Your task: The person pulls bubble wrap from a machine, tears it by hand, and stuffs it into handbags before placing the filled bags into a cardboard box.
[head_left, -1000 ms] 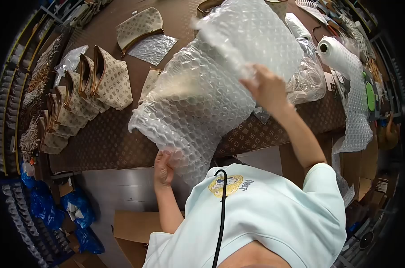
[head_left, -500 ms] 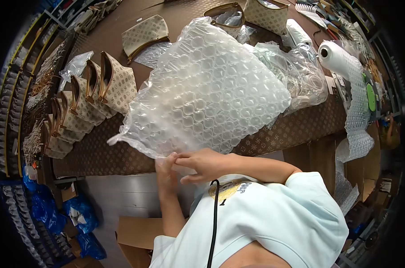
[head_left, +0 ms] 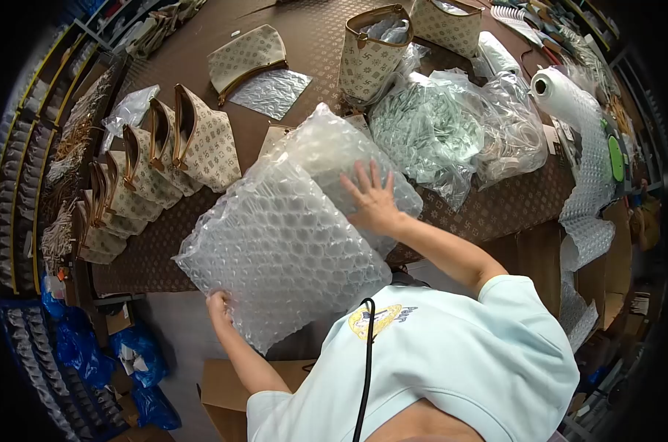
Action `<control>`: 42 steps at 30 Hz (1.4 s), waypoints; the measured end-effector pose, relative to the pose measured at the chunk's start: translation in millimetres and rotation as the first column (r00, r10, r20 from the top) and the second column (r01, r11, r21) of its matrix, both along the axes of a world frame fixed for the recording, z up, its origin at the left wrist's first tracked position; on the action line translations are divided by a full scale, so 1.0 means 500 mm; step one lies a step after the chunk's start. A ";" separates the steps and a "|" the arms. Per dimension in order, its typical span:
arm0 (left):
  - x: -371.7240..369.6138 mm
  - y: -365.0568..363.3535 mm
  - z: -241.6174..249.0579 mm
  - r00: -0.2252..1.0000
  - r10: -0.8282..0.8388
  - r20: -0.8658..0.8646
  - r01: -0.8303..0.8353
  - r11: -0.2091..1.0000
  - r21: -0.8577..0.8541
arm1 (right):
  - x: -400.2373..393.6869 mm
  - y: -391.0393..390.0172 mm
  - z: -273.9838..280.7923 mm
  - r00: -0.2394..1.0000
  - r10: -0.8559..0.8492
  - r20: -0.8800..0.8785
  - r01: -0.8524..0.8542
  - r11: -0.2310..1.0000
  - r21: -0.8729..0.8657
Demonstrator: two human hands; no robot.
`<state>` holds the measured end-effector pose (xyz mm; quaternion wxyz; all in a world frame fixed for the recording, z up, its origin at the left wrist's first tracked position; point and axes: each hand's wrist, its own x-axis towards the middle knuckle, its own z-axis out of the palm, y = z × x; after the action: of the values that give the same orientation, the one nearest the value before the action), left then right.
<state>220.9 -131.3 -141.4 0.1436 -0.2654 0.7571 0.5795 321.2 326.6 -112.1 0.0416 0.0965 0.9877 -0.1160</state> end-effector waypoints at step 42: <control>-0.060 0.386 -0.003 0.730 -0.657 -0.190 0.657 0.750 -0.070 | 0.394 0.375 -0.006 0.538 -0.816 0.210 0.735 0.332 -0.591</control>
<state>190.9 61.6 -143.1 0.2617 0.0796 0.8117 0.5160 518.3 513.9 -115.0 -0.0512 0.5286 0.7225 -0.4427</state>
